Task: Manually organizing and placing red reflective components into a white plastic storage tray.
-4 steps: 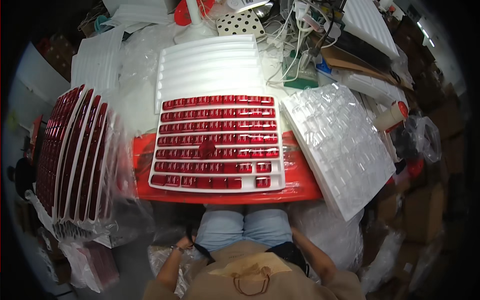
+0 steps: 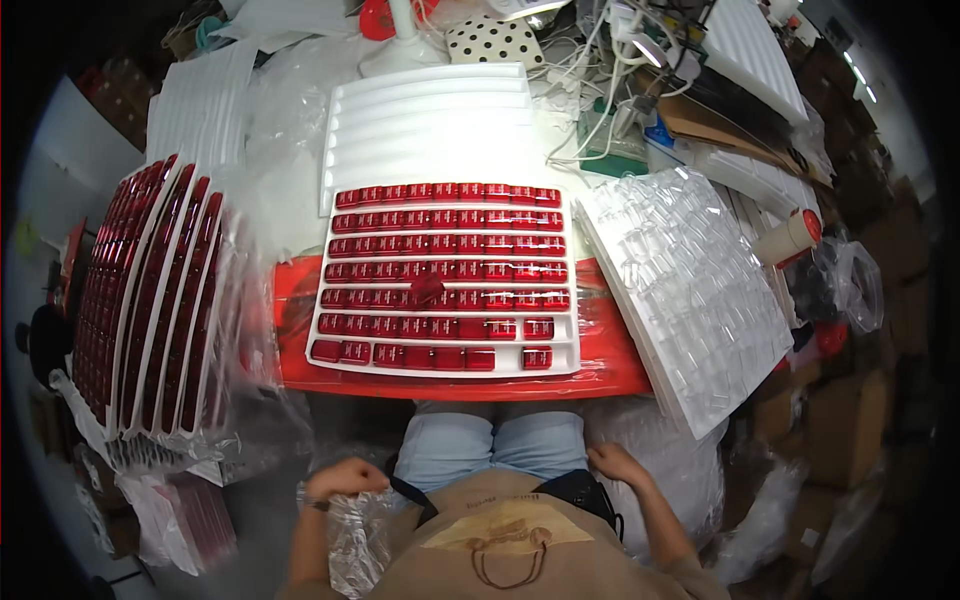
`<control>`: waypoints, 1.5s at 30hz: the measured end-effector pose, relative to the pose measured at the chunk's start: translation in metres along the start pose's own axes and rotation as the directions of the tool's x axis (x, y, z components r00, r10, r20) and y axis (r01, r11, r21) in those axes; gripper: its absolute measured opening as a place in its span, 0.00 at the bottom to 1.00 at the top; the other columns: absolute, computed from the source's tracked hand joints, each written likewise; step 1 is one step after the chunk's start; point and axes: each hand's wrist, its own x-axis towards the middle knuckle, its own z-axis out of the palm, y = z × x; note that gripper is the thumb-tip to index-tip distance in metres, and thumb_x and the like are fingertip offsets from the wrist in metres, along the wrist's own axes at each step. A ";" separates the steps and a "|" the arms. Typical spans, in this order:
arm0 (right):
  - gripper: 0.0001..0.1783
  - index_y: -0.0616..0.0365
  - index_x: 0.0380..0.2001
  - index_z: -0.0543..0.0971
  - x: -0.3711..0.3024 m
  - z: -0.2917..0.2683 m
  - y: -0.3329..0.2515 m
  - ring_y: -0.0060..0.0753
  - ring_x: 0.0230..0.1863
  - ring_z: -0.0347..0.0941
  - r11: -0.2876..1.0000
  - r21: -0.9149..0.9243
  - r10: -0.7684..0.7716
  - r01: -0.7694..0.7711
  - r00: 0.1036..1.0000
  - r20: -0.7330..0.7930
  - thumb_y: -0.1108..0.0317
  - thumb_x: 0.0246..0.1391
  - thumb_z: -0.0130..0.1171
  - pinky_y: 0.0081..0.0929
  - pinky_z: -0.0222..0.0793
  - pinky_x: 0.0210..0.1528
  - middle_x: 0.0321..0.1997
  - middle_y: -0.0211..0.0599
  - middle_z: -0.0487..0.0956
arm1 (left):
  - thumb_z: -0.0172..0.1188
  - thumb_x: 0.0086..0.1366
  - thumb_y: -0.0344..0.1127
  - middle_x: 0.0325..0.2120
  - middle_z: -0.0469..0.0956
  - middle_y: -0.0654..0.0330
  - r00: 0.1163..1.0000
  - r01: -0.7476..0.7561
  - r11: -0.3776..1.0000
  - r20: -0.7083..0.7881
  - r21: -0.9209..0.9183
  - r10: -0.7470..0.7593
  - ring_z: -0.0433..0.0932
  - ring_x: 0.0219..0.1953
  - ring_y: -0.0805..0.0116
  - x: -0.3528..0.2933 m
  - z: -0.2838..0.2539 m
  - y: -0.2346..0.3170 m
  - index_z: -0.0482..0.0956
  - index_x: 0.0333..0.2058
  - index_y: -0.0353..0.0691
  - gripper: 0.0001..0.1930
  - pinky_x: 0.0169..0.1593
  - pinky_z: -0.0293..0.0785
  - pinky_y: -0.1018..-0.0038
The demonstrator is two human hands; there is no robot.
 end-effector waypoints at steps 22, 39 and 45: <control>0.17 0.59 0.42 0.74 0.074 -0.313 -0.240 0.46 0.45 0.70 0.457 -0.881 -0.595 -0.121 0.695 -0.404 0.71 0.46 0.60 0.39 0.71 0.44 0.41 0.44 0.73 | 0.66 0.53 0.35 0.37 0.65 0.56 0.335 -0.571 0.575 -0.473 0.586 0.815 0.68 0.41 0.65 0.029 -0.082 0.266 0.68 0.49 0.35 0.26 0.46 0.70 0.68; 0.14 0.70 0.45 0.74 -0.012 -0.231 -0.296 0.26 0.39 0.78 0.529 0.220 -0.548 0.820 0.528 -0.650 0.83 0.53 0.57 0.22 0.75 0.43 0.37 0.41 0.79 | 0.68 0.50 0.25 0.34 0.76 0.57 0.047 -0.963 0.136 -0.350 0.233 0.936 0.78 0.37 0.69 0.056 -0.033 0.347 0.75 0.47 0.36 0.23 0.43 0.74 0.75; 0.10 0.63 0.30 0.75 -0.014 -0.200 -0.304 0.31 0.23 0.76 0.544 -0.493 -0.795 0.679 0.230 -0.561 0.81 0.42 0.64 0.24 0.72 0.23 0.28 0.38 0.73 | 0.63 0.48 0.20 0.30 0.74 0.52 -0.046 -0.870 0.117 -0.315 0.479 0.948 0.76 0.33 0.56 0.043 -0.016 0.340 0.61 0.55 0.36 0.34 0.36 0.75 0.65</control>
